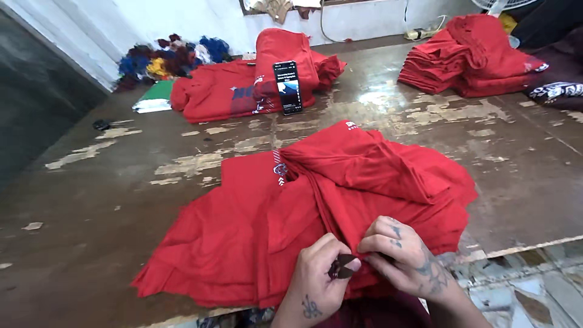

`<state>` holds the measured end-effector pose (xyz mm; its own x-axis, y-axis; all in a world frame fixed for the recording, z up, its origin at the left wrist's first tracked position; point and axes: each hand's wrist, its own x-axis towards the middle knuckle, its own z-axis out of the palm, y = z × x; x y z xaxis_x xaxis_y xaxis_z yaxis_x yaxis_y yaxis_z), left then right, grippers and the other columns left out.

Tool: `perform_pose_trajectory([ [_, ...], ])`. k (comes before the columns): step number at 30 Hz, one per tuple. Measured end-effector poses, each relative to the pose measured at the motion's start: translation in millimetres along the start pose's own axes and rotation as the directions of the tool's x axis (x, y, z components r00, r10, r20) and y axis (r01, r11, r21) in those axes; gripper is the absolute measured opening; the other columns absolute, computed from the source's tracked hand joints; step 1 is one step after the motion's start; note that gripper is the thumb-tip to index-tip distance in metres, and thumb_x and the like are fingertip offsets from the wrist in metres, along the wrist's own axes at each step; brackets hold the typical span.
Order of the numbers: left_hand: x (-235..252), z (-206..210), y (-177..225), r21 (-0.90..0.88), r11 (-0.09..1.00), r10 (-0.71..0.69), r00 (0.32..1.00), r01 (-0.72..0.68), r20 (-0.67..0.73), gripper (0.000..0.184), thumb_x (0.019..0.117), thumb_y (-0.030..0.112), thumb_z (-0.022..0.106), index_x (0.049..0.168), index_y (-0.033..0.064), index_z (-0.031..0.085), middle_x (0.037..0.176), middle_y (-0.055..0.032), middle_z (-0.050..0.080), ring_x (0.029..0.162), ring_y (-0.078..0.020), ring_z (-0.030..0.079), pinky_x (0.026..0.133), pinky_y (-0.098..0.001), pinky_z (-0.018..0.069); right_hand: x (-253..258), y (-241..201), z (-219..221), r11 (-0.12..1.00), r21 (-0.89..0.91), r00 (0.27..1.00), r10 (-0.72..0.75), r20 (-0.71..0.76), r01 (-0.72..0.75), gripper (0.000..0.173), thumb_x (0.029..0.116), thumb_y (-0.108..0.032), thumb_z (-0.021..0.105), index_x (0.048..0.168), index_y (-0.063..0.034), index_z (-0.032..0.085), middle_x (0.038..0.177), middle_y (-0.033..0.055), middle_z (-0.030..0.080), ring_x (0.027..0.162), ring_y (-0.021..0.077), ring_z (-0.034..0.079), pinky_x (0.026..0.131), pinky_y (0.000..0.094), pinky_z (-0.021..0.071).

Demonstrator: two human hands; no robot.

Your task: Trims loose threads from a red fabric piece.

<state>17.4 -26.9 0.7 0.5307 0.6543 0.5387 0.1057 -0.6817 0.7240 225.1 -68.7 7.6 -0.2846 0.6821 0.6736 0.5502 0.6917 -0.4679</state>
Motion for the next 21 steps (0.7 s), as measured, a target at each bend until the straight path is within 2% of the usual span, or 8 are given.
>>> perform_pose_trajectory([
  [4, -1, -8, -3, -0.056, 0.998, 0.022, 0.997, -0.018, 0.068, 0.029, 0.1014, 0.025, 0.059, 0.082, 0.0033, 0.064, 0.077, -0.0026, 0.06, 0.073, -0.0048, 0.057, 0.064, -0.0179, 0.0476, 2, 0, -2, 1.0, -0.024, 0.999, -0.003, 0.032, 0.004, 0.02, 0.0974, -0.015, 0.053, 0.099, -0.0101, 0.073, 0.079, 0.0075, 0.063, 0.077, 0.0219, 0.062, 0.07, 0.0356, 0.0496],
  [7, -2, -10, -2, -0.125, 0.992, 0.022, 0.999, -0.017, 0.034, 0.027, 0.1002, 0.025, 0.061, 0.083, 0.0041, 0.064, 0.078, -0.0012, 0.059, 0.072, -0.0029, 0.056, 0.064, -0.0159, 0.0469, 4, -7, -5, 0.998, -0.067, 0.996, -0.014, 0.087, 0.02, 0.03, 0.0961, -0.014, 0.051, 0.113, -0.015, 0.076, 0.075, 0.0059, 0.059, 0.071, 0.022, 0.058, 0.066, 0.0377, 0.0467],
  [9, -4, -12, -1, -0.127, 0.992, 0.026, 1.0, -0.024, 0.009, 0.027, 0.1002, 0.027, 0.062, 0.084, 0.0062, 0.063, 0.078, 0.0004, 0.059, 0.072, -0.0013, 0.056, 0.063, -0.0145, 0.0469, 8, -14, -10, 0.993, -0.111, 0.991, -0.021, 0.135, 0.036, 0.032, 0.102, -0.025, 0.049, 0.117, -0.0168, 0.076, 0.075, 0.0045, 0.059, 0.071, 0.0214, 0.058, 0.066, 0.0376, 0.0463],
  [11, -5, -13, 3, -0.091, 0.995, 0.031, 0.999, -0.032, -0.014, 0.024, 0.0986, 0.026, 0.064, 0.084, 0.0074, 0.064, 0.078, 0.0014, 0.06, 0.072, -0.0009, 0.057, 0.062, -0.0141, 0.0475, 11, -22, -10, 0.986, -0.157, 0.988, -0.025, 0.149, 0.048, 0.037, 0.1055, -0.039, 0.049, 0.11, -0.0166, 0.078, 0.073, 0.0031, 0.06, 0.07, 0.0205, 0.058, 0.065, 0.0363, 0.0467],
  [12, -5, -14, 5, -0.062, 0.998, 0.028, 0.999, -0.03, -0.034, 0.021, 0.097, 0.025, 0.065, 0.084, 0.0079, 0.065, 0.078, 0.0017, 0.06, 0.071, -0.0007, 0.057, 0.062, -0.0136, 0.0476, 13, -24, -8, 0.986, -0.16, 0.99, -0.025, 0.138, 0.047, 0.035, 0.1047, -0.038, 0.052, 0.106, -0.0155, 0.079, 0.074, 0.0038, 0.061, 0.07, 0.0211, 0.059, 0.064, 0.0362, 0.0478],
  [16, -5, -13, 13, -0.026, 1.0, 0.009, 0.996, -0.011, -0.087, 0.02, 0.0962, 0.024, 0.067, 0.085, 0.0083, 0.066, 0.077, 0.0022, 0.06, 0.069, 0.0007, 0.056, 0.059, -0.0121, 0.0468, 8, -32, 3, 0.987, -0.153, 0.998, -0.04, 0.053, 0.047, 0.016, 0.0967, -0.016, 0.062, 0.101, -0.0094, 0.076, 0.098, 0.0111, 0.071, 0.093, 0.0239, 0.069, 0.082, 0.0361, 0.0573],
  [19, -8, -4, 18, -0.052, 0.997, 0.053, 0.998, -0.054, -0.016, 0.02, 0.0943, 0.025, 0.07, 0.084, 0.0076, 0.066, 0.076, 0.0018, 0.06, 0.068, 0.0006, 0.057, 0.058, -0.0117, 0.0476, -7, -31, 10, 0.983, -0.176, 0.995, -0.065, -0.078, 0.05, 0.015, 0.0979, -0.012, 0.059, 0.103, -0.0075, 0.073, 0.102, 0.01, 0.073, 0.101, 0.0204, 0.071, 0.093, 0.0346, 0.0573],
  [21, -8, -3, 20, -0.075, 0.996, 0.057, 0.996, -0.052, 0.069, 0.025, 0.0951, 0.031, 0.071, 0.089, 0.0072, 0.065, 0.077, 0.0012, 0.06, 0.067, 0.0001, 0.056, 0.057, -0.0125, 0.047, -17, -30, 11, 0.986, -0.161, 0.986, -0.059, -0.156, 0.034, 0.013, 0.1012, -0.012, 0.057, 0.105, -0.0075, 0.069, 0.106, 0.0084, 0.073, 0.106, 0.0179, 0.071, 0.097, 0.0335, 0.0575],
])
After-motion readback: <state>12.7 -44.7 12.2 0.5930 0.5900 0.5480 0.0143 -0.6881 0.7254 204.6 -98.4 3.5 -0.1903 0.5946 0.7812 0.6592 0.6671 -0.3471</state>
